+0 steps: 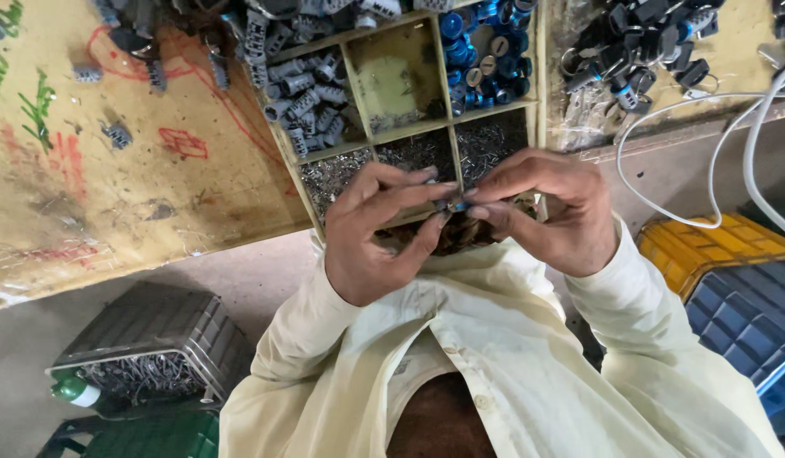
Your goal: The person assembles small lock components by hand, inserting pins and attaching blue plastic caps to metal cylinders. The person repeatedly picks parts from a compartmentalized tray and assembles them one at a time.
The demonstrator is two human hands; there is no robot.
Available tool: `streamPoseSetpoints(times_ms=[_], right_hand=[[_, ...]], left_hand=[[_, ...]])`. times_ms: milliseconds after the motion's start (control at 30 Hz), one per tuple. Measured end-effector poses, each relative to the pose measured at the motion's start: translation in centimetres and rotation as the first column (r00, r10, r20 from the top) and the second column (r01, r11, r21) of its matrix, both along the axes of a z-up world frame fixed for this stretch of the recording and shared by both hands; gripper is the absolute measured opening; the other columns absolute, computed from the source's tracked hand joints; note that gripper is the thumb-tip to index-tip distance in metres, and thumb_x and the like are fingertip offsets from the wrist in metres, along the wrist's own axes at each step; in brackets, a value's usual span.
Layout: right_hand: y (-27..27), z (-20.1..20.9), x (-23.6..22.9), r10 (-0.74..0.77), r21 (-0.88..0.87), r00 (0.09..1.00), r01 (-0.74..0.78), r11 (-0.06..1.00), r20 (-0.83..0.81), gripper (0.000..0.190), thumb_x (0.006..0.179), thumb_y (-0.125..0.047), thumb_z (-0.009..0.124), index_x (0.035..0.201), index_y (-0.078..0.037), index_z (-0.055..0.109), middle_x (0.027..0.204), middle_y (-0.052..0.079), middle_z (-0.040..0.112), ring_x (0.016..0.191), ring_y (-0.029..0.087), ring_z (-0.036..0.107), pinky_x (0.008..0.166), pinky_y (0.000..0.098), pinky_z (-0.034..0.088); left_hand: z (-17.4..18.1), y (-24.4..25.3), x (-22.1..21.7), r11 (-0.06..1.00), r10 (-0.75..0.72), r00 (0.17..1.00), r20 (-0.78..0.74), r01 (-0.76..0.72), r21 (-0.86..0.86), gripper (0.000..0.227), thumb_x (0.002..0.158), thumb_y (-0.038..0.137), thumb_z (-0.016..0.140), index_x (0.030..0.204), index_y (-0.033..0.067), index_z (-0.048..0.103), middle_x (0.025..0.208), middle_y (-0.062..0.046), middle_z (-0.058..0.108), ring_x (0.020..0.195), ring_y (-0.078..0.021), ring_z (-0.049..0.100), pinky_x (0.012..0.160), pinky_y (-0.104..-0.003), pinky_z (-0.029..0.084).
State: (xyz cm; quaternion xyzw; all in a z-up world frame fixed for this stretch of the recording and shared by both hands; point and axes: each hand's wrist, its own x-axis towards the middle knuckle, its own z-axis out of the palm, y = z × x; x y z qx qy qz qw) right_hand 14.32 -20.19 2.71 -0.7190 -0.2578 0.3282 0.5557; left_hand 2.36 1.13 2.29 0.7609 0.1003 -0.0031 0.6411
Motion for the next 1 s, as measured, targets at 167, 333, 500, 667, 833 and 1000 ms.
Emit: streamPoseSetpoints(times_ms=[167, 333, 500, 667, 833, 1000], right_hand=[[-0.9, -0.1, -0.6, -0.013, -0.048, 0.983, 0.004, 0.999, -0.185, 0.020, 0.088, 0.003, 0.079, 0.105, -0.006, 0.074, 0.100, 0.008, 0.075, 0.084, 0.017, 0.073, 0.071, 0.0268, 0.058], [-1.5, 1.0, -0.3, 0.160, -0.052, 0.920, -0.152, 0.987, 0.358, 0.028, 0.081, 0.000, 0.079, 0.106, -0.012, 0.078, 0.098, 0.006, 0.069, 0.086, 0.021, 0.071, 0.074, 0.0314, 0.059], [-3.0, 1.4, -0.3, 0.040, -0.045, 0.965, -0.030, 0.999, 0.258, 0.020, 0.087, -0.005, 0.083, 0.105, -0.011, 0.075, 0.102, 0.003, 0.072, 0.090, 0.017, 0.073, 0.077, 0.0293, 0.058], [-3.8, -0.4, -2.0, -0.157, -0.074, 0.900, 0.139, 0.988, -0.406, 0.012, 0.092, -0.004, 0.077, 0.104, -0.005, 0.073, 0.098, 0.005, 0.074, 0.083, 0.008, 0.067, 0.067, 0.0226, 0.052], [-4.6, -2.0, -2.2, 0.056, 0.112, 0.767, 0.020, 0.994, -0.639, 0.010, 0.098, -0.005, 0.070, 0.106, -0.003, 0.064, 0.109, 0.008, 0.071, 0.087, 0.008, 0.067, 0.069, 0.0227, 0.055], [-2.6, -1.8, -2.0, 0.129, 0.252, 0.535, 0.164, 0.954, -0.835, 0.011, 0.099, -0.007, 0.067, 0.108, -0.007, 0.060, 0.107, 0.006, 0.065, 0.070, 0.006, 0.060, 0.056, 0.0195, 0.049]], left_hand=[[0.6, -0.8, 0.5, 0.993, -0.056, 0.994, 0.098, 0.045, 0.110, 0.039, 0.088, 0.003, 0.087, 0.123, 0.0104, 0.072, 0.115, -0.010, 0.066, 0.109, -0.0209, 0.075, 0.090, -0.029, 0.063], [0.6, -0.4, 0.9, 0.988, -0.156, 0.988, 0.007, 0.156, 0.003, 0.042, 0.080, 0.001, 0.085, 0.120, 0.0114, 0.074, 0.111, -0.010, 0.069, 0.101, -0.0203, 0.075, 0.086, -0.030, 0.063], [0.8, -1.2, 1.2, 0.992, -0.122, 0.992, -0.002, 0.122, 0.017, 0.041, 0.081, 0.002, 0.086, 0.119, 0.0120, 0.074, 0.110, -0.009, 0.068, 0.103, -0.0205, 0.076, 0.088, -0.029, 0.063], [1.1, -2.1, 1.2, 0.988, -0.116, 0.986, 0.116, 0.103, 0.115, 0.040, 0.084, 0.002, 0.088, 0.121, 0.0099, 0.073, 0.112, -0.009, 0.065, 0.109, -0.0200, 0.075, 0.092, -0.027, 0.065], [1.5, -1.5, 1.2, 0.959, -0.222, 0.950, 0.218, 0.173, 0.224, 0.041, 0.085, 0.009, 0.093, 0.121, 0.0138, 0.074, 0.101, -0.003, 0.063, 0.102, -0.0141, 0.074, 0.092, -0.029, 0.062], [1.4, -0.4, 1.3, 0.950, -0.297, 0.945, 0.136, 0.278, 0.145, 0.036, 0.084, 0.015, 0.093, 0.116, 0.0145, 0.076, 0.087, 0.001, 0.063, 0.073, -0.0081, 0.066, 0.062, -0.024, 0.056]])
